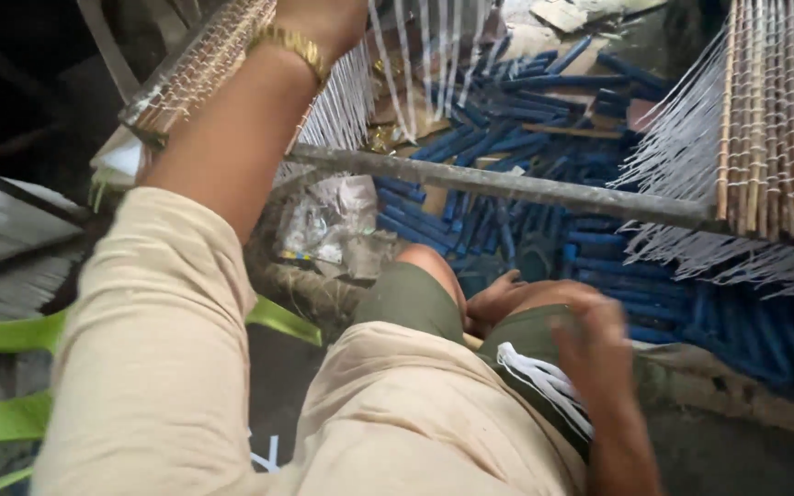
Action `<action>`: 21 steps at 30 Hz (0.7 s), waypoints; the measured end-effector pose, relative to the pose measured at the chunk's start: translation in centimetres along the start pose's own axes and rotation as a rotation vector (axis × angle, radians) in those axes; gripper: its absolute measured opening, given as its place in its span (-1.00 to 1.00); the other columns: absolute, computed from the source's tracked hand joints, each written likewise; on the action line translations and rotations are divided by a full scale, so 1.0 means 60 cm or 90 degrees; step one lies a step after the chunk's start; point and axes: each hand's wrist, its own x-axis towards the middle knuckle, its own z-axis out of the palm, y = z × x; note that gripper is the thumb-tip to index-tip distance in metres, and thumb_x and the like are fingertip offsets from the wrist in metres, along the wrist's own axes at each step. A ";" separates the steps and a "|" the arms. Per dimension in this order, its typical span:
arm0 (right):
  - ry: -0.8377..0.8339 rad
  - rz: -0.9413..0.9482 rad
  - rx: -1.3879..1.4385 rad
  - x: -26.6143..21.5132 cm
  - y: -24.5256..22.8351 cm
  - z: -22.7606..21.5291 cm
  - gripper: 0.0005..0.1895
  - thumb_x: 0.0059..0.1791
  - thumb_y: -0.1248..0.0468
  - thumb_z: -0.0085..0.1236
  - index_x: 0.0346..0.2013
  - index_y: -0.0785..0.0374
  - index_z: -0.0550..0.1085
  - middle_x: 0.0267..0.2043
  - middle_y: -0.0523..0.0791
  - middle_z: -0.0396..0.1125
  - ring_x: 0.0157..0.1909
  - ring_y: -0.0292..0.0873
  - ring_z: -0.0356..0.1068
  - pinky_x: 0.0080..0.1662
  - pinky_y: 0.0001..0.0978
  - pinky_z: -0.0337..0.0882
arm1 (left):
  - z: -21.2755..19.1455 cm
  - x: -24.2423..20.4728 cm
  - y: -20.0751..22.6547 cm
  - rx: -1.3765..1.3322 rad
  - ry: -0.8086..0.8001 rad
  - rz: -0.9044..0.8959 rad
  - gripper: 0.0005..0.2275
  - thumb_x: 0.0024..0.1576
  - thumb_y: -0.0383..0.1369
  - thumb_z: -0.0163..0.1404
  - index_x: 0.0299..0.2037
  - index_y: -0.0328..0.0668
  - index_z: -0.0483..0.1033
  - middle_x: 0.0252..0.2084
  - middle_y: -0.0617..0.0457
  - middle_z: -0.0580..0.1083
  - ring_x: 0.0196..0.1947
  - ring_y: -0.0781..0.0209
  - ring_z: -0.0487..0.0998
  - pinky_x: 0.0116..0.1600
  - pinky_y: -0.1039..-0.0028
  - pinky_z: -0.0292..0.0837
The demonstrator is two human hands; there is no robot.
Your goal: Tying multiple white strings onto a wooden stick, likely preparing wicks for candle dipping.
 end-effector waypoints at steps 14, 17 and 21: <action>-0.200 0.044 0.107 -0.047 0.030 0.112 -0.69 0.04 0.21 0.08 0.08 0.07 0.52 0.02 -0.10 0.38 0.09 -0.03 0.41 0.05 -0.14 0.47 | 0.335 -0.025 -0.230 0.129 -0.148 -0.185 -0.78 0.18 -0.50 -0.17 -0.17 -0.30 0.60 -0.20 -0.21 0.60 -0.21 -0.19 0.63 -0.18 0.07 0.56; -0.236 0.088 0.077 -0.039 0.019 0.106 -0.68 0.05 0.14 0.05 0.10 0.03 0.51 0.03 -0.11 0.36 0.08 -0.04 0.42 0.05 -0.12 0.44 | 0.337 -0.023 -0.236 0.163 -0.180 -0.236 -0.74 0.21 -0.48 -0.17 -0.07 -0.31 0.61 -0.10 -0.20 0.60 -0.10 -0.16 0.64 -0.11 0.10 0.59; -0.299 0.138 0.033 -0.037 0.009 0.102 -0.64 0.06 0.07 0.02 0.13 -0.01 0.50 0.07 -0.14 0.36 0.08 -0.05 0.40 0.02 -0.09 0.44 | 0.336 -0.029 -0.254 0.158 -0.210 -0.270 -0.76 0.24 -0.50 -0.17 -0.11 -0.28 0.62 -0.13 -0.17 0.61 -0.14 -0.18 0.64 -0.14 0.08 0.59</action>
